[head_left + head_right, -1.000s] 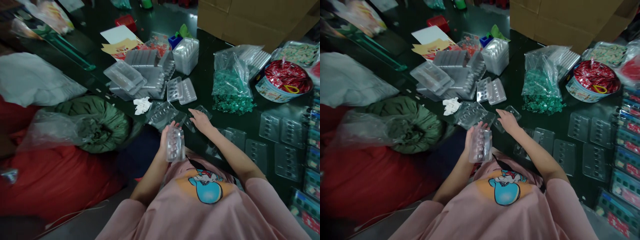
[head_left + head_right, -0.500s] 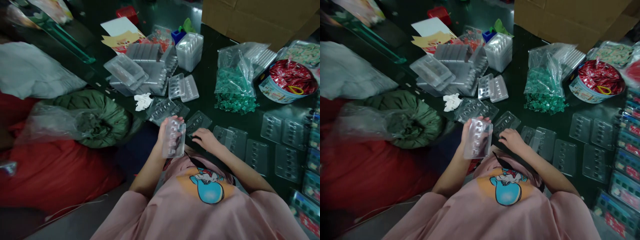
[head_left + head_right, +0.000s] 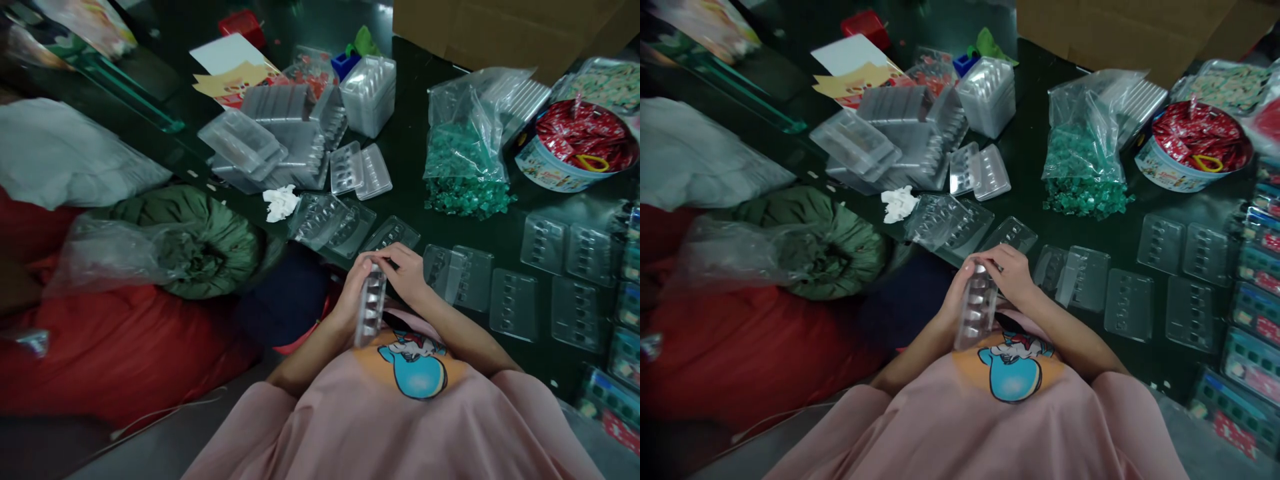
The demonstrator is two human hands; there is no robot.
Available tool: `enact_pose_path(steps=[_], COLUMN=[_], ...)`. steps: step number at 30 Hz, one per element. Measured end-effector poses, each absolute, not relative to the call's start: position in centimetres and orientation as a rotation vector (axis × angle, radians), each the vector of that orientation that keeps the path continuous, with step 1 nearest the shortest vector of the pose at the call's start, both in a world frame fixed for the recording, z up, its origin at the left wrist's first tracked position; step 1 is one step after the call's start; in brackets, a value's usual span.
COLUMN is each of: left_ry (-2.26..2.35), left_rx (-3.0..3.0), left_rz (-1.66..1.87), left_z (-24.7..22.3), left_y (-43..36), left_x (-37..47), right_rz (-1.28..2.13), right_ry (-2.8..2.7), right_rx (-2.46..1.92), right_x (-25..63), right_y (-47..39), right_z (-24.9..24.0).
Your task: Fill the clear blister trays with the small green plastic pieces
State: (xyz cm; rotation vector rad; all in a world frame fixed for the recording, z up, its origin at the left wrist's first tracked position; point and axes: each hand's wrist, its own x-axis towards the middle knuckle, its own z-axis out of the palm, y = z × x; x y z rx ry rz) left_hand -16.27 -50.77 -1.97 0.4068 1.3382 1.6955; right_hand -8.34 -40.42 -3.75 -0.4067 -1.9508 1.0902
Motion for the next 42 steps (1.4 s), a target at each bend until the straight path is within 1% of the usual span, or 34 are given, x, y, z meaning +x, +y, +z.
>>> enact_pose_path(steps=[6,10,14,20,26,34,38,42], left_ry=[1.333,1.29,1.224,1.369,1.294,1.243,1.267,1.282], left_rx=[0.345,0.17,-0.076,-0.181,-0.16,-0.065,-0.059,0.0], left_rz=[1.752,1.786,1.923,2.09,2.056,1.923,1.893,1.885], left_z=[-2.8,-2.5,-1.7,-0.9,-0.7,-0.9,-0.9,-0.6], left_y=[-50.9,-51.1,-52.1,-54.0,-54.0,-53.6,-53.3,-53.1], left_x=[-16.3,-17.2,-19.6,-21.4,-19.9,-18.0,-17.5,-17.4], right_rz=[0.97,1.052,1.179,1.15,1.04,1.104,1.139,1.085], right_ry=[-1.983,-1.905,-1.895,-2.097,-2.216,-2.189,-2.163,-2.22], right_rx=[-0.386,-0.434,-0.67,-0.931,-0.986,-0.933,-0.975,-0.999], right_x=[-8.6,-8.1,-8.5,-12.1,-15.0,-15.9,-15.6,-16.0], right_y=[-41.1,-40.5,-36.4,-30.3,-29.8,-29.7,-29.6,-29.2], right_z=[-3.6,-3.6,-4.0,-6.2,-7.3,-7.7,-7.3,-6.9])
